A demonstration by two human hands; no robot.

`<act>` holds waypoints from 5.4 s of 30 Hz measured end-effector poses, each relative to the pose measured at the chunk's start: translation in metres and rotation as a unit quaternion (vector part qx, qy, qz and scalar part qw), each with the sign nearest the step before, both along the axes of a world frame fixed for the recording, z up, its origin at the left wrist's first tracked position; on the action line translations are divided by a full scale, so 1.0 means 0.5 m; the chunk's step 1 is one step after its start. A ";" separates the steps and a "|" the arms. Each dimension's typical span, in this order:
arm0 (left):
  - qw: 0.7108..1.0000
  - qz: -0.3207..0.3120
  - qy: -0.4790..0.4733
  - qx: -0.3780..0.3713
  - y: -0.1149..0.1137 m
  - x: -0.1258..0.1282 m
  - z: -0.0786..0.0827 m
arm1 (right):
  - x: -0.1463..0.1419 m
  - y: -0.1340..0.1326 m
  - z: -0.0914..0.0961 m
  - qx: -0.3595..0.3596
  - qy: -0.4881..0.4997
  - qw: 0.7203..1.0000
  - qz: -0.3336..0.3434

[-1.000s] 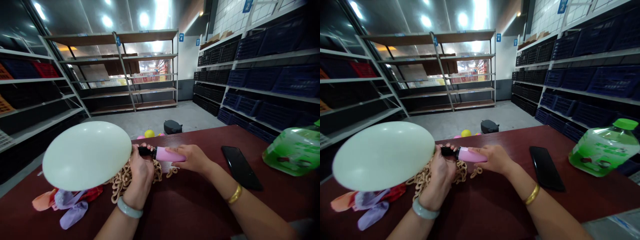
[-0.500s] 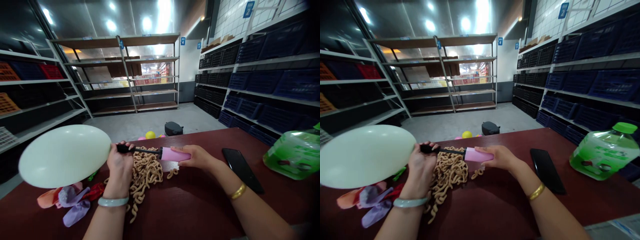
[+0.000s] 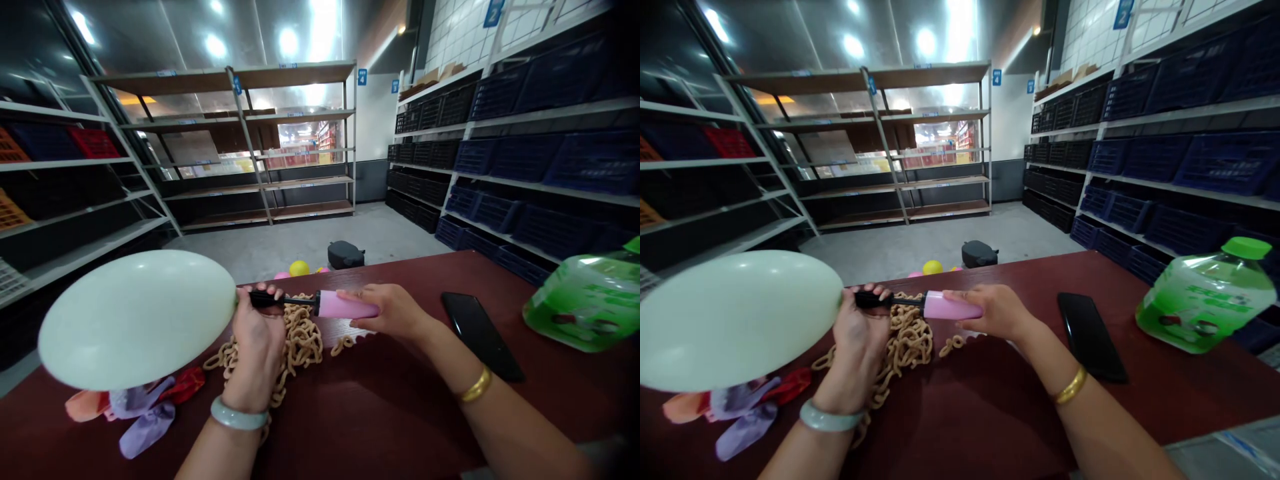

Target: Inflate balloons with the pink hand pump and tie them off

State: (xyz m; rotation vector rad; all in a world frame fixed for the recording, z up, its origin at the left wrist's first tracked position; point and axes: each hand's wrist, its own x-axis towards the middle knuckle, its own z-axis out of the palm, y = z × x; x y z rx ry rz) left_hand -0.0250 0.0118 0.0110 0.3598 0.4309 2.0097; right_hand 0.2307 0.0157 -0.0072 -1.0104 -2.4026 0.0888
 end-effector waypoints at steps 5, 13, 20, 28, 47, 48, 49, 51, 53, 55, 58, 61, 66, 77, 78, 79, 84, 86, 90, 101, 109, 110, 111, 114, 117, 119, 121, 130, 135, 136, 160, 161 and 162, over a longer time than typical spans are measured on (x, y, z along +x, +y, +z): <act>1.000 -0.014 0.024 -0.012 -0.022 0.065 -0.020 | -0.032 -0.008 -0.015 -0.001 0.004 1.000 -0.005; 0.997 -0.023 0.023 -0.074 0.003 0.034 -0.033 | -0.041 0.010 -0.039 -0.096 0.030 0.994 0.039; 0.998 0.036 0.023 -0.042 0.026 -0.091 0.004 | -0.007 0.017 -0.022 -0.144 0.055 0.986 0.059; 0.999 0.050 0.011 0.010 0.014 -0.080 0.020 | 0.027 0.010 0.004 -0.081 0.054 0.995 0.034; 0.995 -0.042 0.035 -0.079 0.003 0.052 -0.046 | -0.036 0.010 -0.042 -0.220 0.104 0.968 0.059; 0.995 -0.043 0.034 -0.089 0.008 0.046 -0.046 | -0.034 0.013 -0.044 -0.239 0.113 0.962 0.064; 0.994 -0.043 0.032 -0.095 0.012 0.039 -0.045 | -0.030 0.015 -0.046 -0.255 0.121 0.957 0.069; 0.994 -0.037 0.032 -0.096 0.019 0.018 -0.037 | -0.022 0.020 -0.045 -0.276 0.131 0.949 0.083; 0.995 -0.025 0.034 -0.089 0.021 -0.010 -0.022 | -0.012 0.022 -0.040 -0.288 0.135 0.943 0.095; 0.997 -0.006 0.035 -0.071 0.020 -0.040 0.000 | -0.003 0.023 -0.032 -0.294 0.139 0.941 0.097; 0.999 0.022 0.034 -0.033 0.012 -0.077 0.032 | 0.010 0.020 -0.018 -0.293 0.149 0.940 0.091; 0.999 0.026 0.031 -0.002 0.004 -0.090 0.048 | 0.022 0.016 -0.004 -0.275 0.154 0.945 0.088; 0.999 0.000 0.032 0.025 -0.002 -0.055 0.036 | 0.030 0.012 0.007 -0.236 0.143 0.957 0.084; 0.998 -0.045 0.037 0.011 -0.026 0.066 -0.012 | -0.043 0.001 -0.027 -0.236 0.158 0.955 0.090; 0.998 -0.046 0.036 0.006 -0.025 0.064 -0.012 | -0.046 0.001 -0.030 -0.239 0.162 0.953 0.090; 0.998 -0.049 0.035 0.001 -0.024 0.061 -0.012 | -0.048 0.002 -0.033 -0.243 0.167 0.951 0.090; 0.997 -0.055 0.031 -0.040 -0.007 0.018 -0.002 | -0.045 0.005 -0.036 -0.281 0.176 0.938 0.096; 0.998 -0.044 0.024 -0.049 0.001 -0.013 0.007 | -0.037 0.007 -0.032 -0.293 0.169 0.936 0.099; 0.999 0.000 0.016 -0.031 0.007 -0.083 0.034 | -0.015 0.007 -0.017 -0.298 0.163 0.934 0.109; 0.999 0.014 0.031 0.043 -0.001 -0.064 0.032 | 0.016 -0.001 0.011 -0.193 0.126 0.969 0.083; 0.998 -0.051 0.047 0.013 -0.018 0.052 -0.011 | -0.021 -0.012 0.007 -0.168 0.081 0.978 0.091; 0.998 -0.049 0.047 0.009 -0.019 0.059 -0.016 | -0.024 -0.013 0.007 -0.163 0.070 0.980 0.091; 0.998 -0.046 0.047 0.005 -0.020 0.065 -0.020 | -0.027 -0.015 0.008 -0.157 0.056 0.982 0.090; 0.999 -0.030 0.045 -0.005 -0.020 0.071 -0.029 | -0.036 -0.024 0.013 -0.116 -0.001 0.991 0.059; 0.999 -0.031 0.043 -0.005 -0.020 0.072 -0.029 | -0.048 -0.035 0.016 -0.074 -0.065 0.995 0.016; 0.999 -0.033 0.041 -0.005 -0.021 0.072 -0.025 | -0.055 -0.039 0.016 -0.064 -0.085 0.994 0.009; 0.999 -0.033 0.042 -0.007 -0.022 0.069 -0.018 | -0.059 -0.040 0.015 -0.063 -0.081 0.995 0.015; 0.999 -0.019 0.030 -0.036 -0.003 -0.032 0.023 | -0.028 -0.024 0.019 -0.081 -0.057 0.994 0.042; 0.998 0.041 0.023 -0.035 0.000 -0.100 0.049 | -0.006 -0.019 0.022 -0.078 -0.046 0.995 0.038; 0.998 0.048 0.024 -0.030 -0.001 -0.104 0.051 | -0.003 -0.019 0.024 -0.077 -0.045 0.995 0.038; 0.995 -0.073 0.064 -0.011 -0.034 0.106 -0.033 | -0.058 -0.047 0.021 -0.044 -0.095 0.995 0.001; 0.995 -0.077 0.064 -0.015 -0.035 0.109 -0.035 | -0.064 -0.049 0.020 -0.040 -0.093 0.995 0.000; 0.994 -0.082 0.064 -0.019 -0.036 0.113 -0.038 | -0.070 -0.052 0.019 -0.037 -0.091 0.995 -0.003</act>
